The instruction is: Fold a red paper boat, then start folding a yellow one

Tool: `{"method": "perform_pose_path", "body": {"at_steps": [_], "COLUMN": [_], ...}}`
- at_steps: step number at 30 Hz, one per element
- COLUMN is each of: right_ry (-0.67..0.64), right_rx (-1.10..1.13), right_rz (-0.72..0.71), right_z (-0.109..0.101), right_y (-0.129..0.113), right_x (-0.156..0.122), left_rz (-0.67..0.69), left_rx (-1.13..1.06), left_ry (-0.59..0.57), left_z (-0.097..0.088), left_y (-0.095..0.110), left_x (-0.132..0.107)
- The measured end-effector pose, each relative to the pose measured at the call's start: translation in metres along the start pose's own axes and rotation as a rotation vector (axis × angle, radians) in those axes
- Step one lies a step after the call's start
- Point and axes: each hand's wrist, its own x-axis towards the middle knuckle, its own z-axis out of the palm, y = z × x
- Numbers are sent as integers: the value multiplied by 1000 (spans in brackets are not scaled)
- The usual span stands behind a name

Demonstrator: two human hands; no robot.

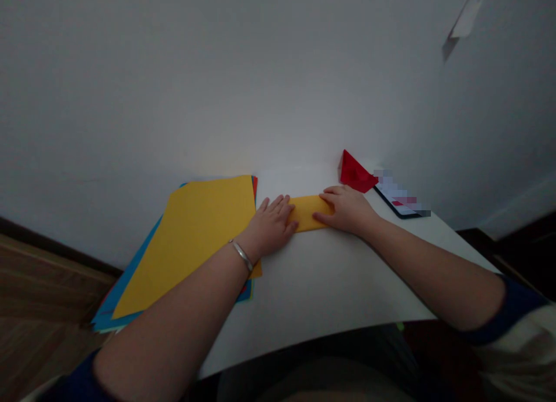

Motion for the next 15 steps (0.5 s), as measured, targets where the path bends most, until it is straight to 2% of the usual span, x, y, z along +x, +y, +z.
{"method": "perform_pose_path", "body": {"at_steps": [6, 9, 12, 15], "right_ry": [28, 135, 206, 110], "right_rx": [14, 55, 187, 337], "right_rz": [-39, -92, -292, -579], "right_z": [3, 3, 0, -2], "right_y": [2, 3, -1, -8], "right_x": [-2, -1, -1, -3], "left_rz": [2, -5, -4, 1], "left_rx": [10, 15, 8, -2], "left_ry": [27, 32, 31, 16], "left_z": [-4, -4, -2, -1], "left_y": [1, 1, 0, -1], "left_x": [0, 0, 1, 4]}}
